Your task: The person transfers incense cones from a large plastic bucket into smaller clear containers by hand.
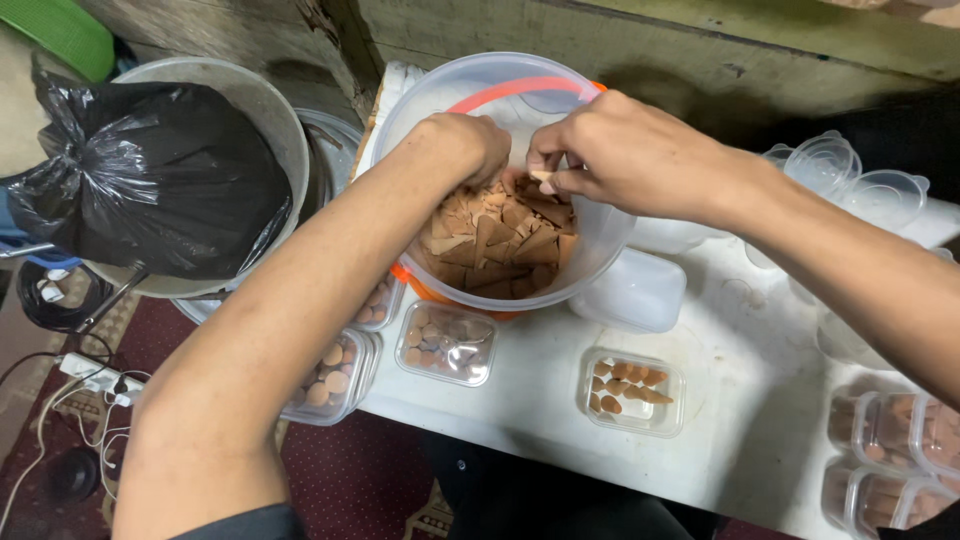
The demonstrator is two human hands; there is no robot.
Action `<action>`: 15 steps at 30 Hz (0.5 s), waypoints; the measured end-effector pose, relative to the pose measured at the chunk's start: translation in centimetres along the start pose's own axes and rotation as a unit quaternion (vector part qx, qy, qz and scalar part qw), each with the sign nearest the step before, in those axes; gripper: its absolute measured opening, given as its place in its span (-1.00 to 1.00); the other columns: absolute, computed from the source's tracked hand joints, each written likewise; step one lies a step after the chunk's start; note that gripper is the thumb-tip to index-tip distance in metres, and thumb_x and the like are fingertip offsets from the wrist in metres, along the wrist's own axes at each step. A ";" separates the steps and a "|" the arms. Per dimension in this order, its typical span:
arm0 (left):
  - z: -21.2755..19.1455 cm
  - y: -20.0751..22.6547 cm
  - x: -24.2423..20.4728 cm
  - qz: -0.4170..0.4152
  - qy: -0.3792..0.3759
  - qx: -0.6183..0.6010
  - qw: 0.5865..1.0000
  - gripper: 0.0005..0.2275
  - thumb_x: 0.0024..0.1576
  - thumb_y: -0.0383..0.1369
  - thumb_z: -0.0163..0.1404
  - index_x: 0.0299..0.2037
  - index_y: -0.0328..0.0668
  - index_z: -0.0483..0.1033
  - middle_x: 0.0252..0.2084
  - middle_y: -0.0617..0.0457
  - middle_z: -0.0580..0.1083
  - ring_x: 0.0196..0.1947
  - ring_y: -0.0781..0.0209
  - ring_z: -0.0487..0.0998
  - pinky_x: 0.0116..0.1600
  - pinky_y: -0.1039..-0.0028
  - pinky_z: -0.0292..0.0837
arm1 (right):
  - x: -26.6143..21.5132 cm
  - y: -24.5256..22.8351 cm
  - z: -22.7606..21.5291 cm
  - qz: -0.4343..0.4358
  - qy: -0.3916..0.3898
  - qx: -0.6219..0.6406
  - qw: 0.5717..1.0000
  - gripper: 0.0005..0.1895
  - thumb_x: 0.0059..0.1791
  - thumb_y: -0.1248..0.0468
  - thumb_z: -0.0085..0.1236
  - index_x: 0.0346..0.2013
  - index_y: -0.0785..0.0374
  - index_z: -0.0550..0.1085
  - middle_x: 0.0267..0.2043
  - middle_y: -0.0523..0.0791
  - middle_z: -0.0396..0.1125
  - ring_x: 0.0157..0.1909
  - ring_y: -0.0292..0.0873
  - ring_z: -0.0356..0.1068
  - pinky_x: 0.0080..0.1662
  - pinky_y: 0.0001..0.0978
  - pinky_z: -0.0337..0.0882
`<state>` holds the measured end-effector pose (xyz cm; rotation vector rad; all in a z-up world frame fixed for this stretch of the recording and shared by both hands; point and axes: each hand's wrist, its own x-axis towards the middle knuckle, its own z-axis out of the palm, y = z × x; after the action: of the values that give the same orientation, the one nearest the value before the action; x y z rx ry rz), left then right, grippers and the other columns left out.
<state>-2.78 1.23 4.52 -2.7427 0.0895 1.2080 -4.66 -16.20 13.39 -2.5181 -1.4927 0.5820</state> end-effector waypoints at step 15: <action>6.1 0.9 10.3 0.099 0.165 0.181 0.964 -0.77 -0.04 -0.48 0.12 -0.16 -0.27 0.64 -0.28 -0.12 0.59 -0.26 -0.11 0.62 -0.37 0.18 0.44 | -4.2 0.1 0.0 -0.058 0.079 0.087 0.991 -0.82 -0.01 0.30 0.17 -0.49 0.26 0.46 -0.51 -0.02 0.41 -0.25 0.04 0.45 -0.16 -0.17 0.44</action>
<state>-0.37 1.33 -7.24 -2.6157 0.5735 0.6708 -6.31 -19.90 14.42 -2.2725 -1.4511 0.4606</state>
